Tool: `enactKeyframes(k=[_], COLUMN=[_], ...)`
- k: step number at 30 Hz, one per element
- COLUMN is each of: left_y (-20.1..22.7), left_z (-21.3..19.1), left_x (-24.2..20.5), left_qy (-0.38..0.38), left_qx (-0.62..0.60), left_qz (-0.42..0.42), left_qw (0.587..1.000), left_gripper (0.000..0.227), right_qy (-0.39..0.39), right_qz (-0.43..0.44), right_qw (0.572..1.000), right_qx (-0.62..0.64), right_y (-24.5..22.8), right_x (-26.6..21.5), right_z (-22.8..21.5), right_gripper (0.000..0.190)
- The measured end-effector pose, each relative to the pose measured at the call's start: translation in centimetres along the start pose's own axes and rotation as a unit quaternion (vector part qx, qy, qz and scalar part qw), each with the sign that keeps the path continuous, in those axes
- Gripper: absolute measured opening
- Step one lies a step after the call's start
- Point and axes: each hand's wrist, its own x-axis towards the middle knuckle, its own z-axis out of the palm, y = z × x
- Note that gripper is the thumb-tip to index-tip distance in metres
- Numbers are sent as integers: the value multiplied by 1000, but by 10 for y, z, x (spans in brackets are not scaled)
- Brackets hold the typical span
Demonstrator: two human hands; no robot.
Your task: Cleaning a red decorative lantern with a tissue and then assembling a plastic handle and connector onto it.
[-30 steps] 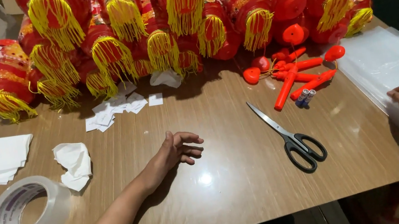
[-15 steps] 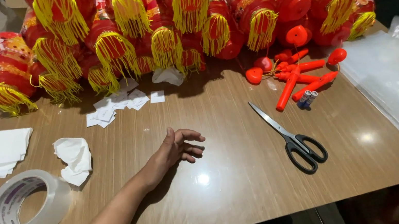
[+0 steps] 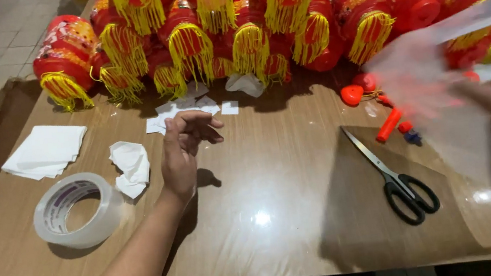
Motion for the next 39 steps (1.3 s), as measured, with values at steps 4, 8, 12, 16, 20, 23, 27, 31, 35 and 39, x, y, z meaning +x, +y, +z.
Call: enactKeyframes(k=[4, 8, 12, 16, 20, 23, 27, 31, 35, 39], left_y=[24, 40, 48, 47, 33, 46, 26, -5, -7, 18], left_z=[-8, -15, -20, -22, -38, -16, 11, 21, 22, 24], left_x=[0, 1, -1, -2, 2, -3, -7, -23, -27, -19], left_qy=[122, 180, 185, 135, 31, -111, -328, -456, -434, -434], left_qx=[26, 59, 104, 167, 361, 429, 515, 528, 530, 566], left_qz=[99, 165, 208, 230, 344, 338, 102, -76, -50, -87], left_qw=[987, 968, 955, 949, 866, 830, 786, 712, 727, 695], left_gripper=[54, 47, 50, 48, 19, 22, 42, 64, 50, 50], right_qy=[-41, -173, -208, -155, -265, -340, -452, -511, -498, -525], right_qz=[-118, -209, -282, -234, -272, -239, -31, 26, 16, 3], right_qw=[982, 938, 910, 921, 869, 853, 837, 806, 806, 799], right_qx=[140, 216, 222, 270, 318, 316, 306, 297, 320, 294], right_y=[-88, -150, -191, -210, -180, -151, -115, -108, -115, -125], right_x=[29, 23, 0, -16, -34, -29, -21, -24, -7, 17], right_z=[52, 76, 93, 94, 99, 93, 99, 123, 119, 116], right_gripper=[68, 63, 41, 14, 29, 61, 61, 67, 66, 72])
